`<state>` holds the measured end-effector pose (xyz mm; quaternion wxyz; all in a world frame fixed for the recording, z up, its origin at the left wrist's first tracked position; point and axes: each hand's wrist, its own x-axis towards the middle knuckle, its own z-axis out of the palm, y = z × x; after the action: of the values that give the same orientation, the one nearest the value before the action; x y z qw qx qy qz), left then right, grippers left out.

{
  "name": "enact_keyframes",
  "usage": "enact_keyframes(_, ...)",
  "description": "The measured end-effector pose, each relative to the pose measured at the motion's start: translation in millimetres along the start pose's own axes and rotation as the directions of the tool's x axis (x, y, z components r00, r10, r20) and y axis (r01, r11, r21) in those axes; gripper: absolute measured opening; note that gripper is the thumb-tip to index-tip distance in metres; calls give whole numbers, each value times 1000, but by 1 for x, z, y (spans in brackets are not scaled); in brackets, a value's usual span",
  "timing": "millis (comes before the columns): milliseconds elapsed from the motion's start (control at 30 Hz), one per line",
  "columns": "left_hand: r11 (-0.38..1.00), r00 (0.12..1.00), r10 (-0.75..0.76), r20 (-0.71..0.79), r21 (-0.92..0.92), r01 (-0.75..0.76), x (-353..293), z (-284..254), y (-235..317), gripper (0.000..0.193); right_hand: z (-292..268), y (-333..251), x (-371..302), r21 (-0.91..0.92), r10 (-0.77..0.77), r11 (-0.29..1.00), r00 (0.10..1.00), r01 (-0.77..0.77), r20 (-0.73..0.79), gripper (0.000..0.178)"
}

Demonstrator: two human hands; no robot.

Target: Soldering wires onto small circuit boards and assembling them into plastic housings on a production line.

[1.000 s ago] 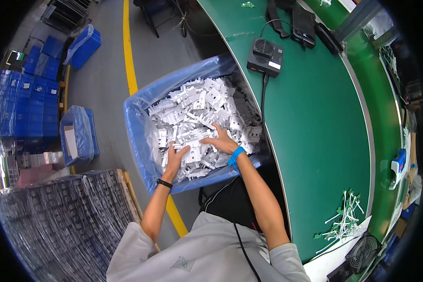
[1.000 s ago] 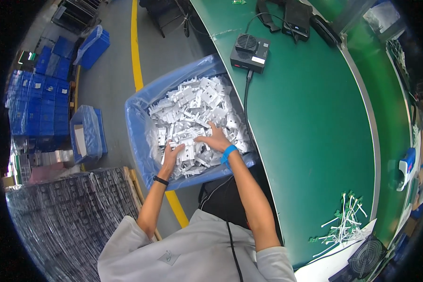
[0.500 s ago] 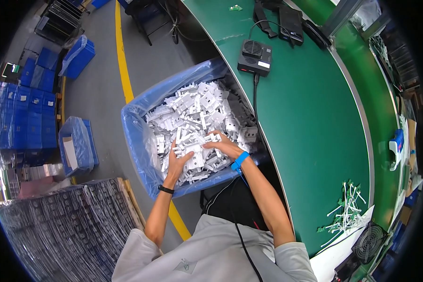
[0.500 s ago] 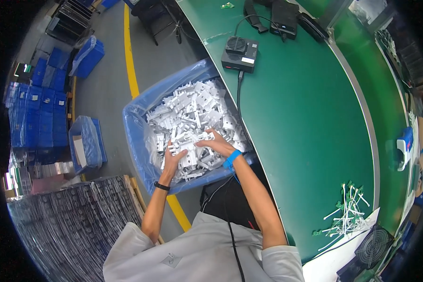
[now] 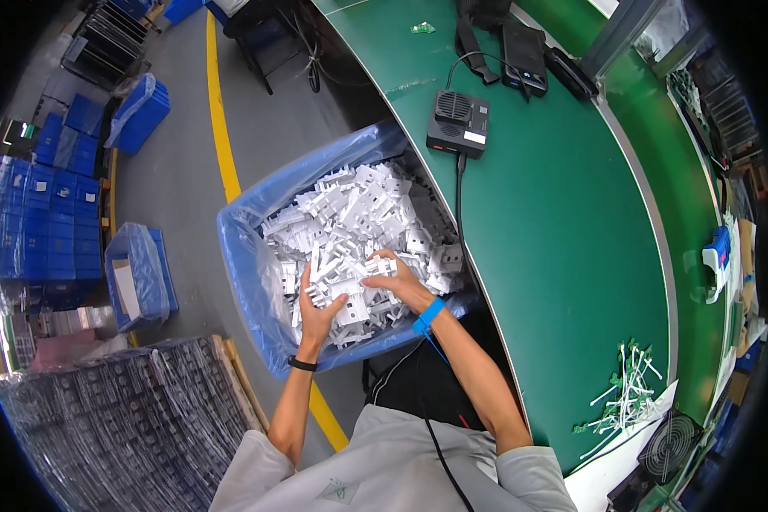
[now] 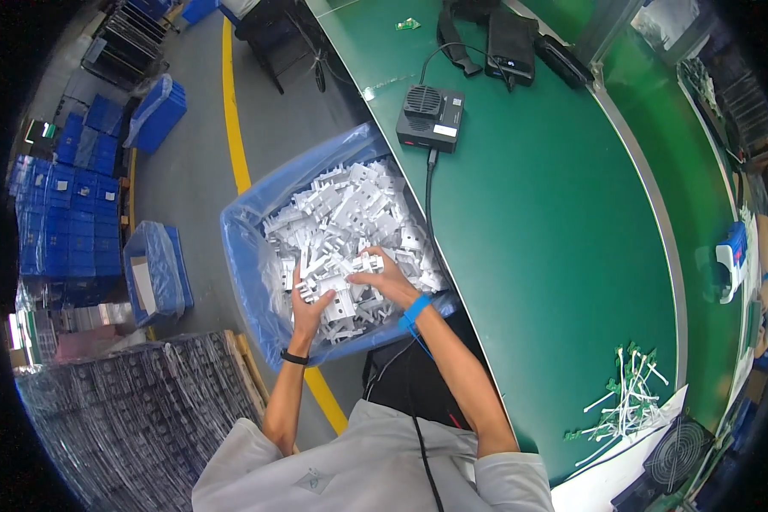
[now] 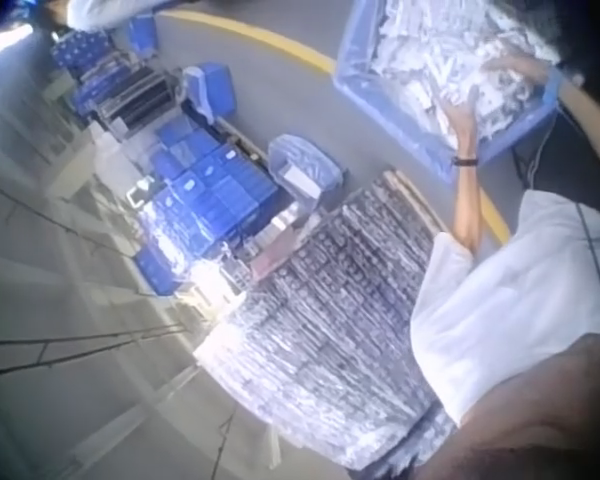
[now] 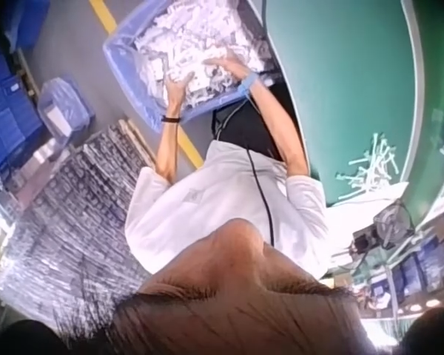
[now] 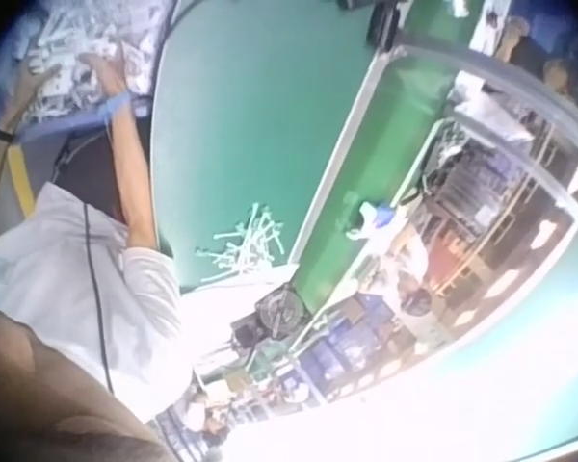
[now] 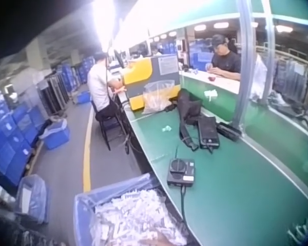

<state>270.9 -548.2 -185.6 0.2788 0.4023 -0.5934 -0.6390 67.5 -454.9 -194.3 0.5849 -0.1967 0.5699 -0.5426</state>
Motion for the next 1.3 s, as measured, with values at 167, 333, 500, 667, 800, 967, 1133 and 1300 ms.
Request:
enact_keyframes(167,999,999,48,2,-8,-48,-2,-2,2,102,4,-15,-12,98,-80,992,996,77,28,53)
enact_keyframes(333,997,994,79,78,1,-79,6,2,24,103,4,-17,-23,206,-122,972,992,114,29,51)
enact_keyframes(500,970,976,181,124,141,-198,27,-3,23,104,5,-27,-27,179,-197,963,980,201,-39,52)
enact_keyframes(667,926,940,289,179,197,-322,44,6,45,105,7,-28,-33,268,-181,943,980,198,-87,50)
enact_keyframes(800,917,921,320,220,173,-360,50,7,56,106,12,-33,-35,292,-240,919,963,266,-121,48)
enact_keyframes(967,965,957,219,189,101,-241,45,-2,55,110,20,-40,-37,304,-255,912,962,274,-102,45)
enact_keyframes(1133,966,954,259,152,-43,-255,24,3,74,112,28,-54,-47,288,-348,887,932,361,-97,49)
enact_keyframes(1300,933,924,360,127,-20,-360,15,-1,103,117,34,-72,-49,142,-483,862,873,487,-68,57)
